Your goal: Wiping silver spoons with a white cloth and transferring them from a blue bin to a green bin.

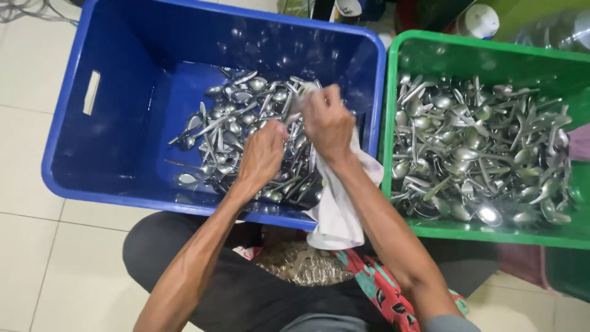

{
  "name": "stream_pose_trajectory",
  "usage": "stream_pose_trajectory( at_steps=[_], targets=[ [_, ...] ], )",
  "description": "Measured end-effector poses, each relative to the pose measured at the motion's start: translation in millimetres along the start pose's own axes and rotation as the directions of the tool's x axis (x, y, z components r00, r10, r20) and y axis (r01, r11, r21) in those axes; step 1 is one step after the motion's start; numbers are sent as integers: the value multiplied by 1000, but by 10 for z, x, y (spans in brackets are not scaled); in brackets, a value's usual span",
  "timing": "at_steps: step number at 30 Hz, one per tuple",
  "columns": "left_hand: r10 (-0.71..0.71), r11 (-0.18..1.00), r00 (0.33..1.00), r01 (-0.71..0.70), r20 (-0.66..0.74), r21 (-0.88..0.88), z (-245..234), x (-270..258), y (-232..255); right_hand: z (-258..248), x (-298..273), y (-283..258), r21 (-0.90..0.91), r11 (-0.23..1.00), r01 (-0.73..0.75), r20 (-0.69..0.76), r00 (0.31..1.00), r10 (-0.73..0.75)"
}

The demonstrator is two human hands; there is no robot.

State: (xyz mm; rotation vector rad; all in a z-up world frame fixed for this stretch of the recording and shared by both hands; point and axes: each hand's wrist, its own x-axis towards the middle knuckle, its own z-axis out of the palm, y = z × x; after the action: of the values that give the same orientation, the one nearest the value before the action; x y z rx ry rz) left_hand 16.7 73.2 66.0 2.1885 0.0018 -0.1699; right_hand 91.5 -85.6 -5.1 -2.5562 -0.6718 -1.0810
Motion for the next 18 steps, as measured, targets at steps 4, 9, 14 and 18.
stream_pose_trajectory(
  at_steps=[4,9,14,18],
  targets=[
    [-38,997,997,32,-73,-74,34,42,-7,-210,75,-186,185,979,-86,25,996,82],
    [-18,999,999,16,-51,-35,67,27,44,-191,155,-21,145,976,-165,14,986,165],
    [-16,1000,1000,16,6,10,147,108,-101,87,-45,-68,153,988,-19,12,1000,17],
    [6,1000,1000,-6,1,-26,4,21,-4,-263,191,35,108,984,-144,-20,989,147]
  ],
)
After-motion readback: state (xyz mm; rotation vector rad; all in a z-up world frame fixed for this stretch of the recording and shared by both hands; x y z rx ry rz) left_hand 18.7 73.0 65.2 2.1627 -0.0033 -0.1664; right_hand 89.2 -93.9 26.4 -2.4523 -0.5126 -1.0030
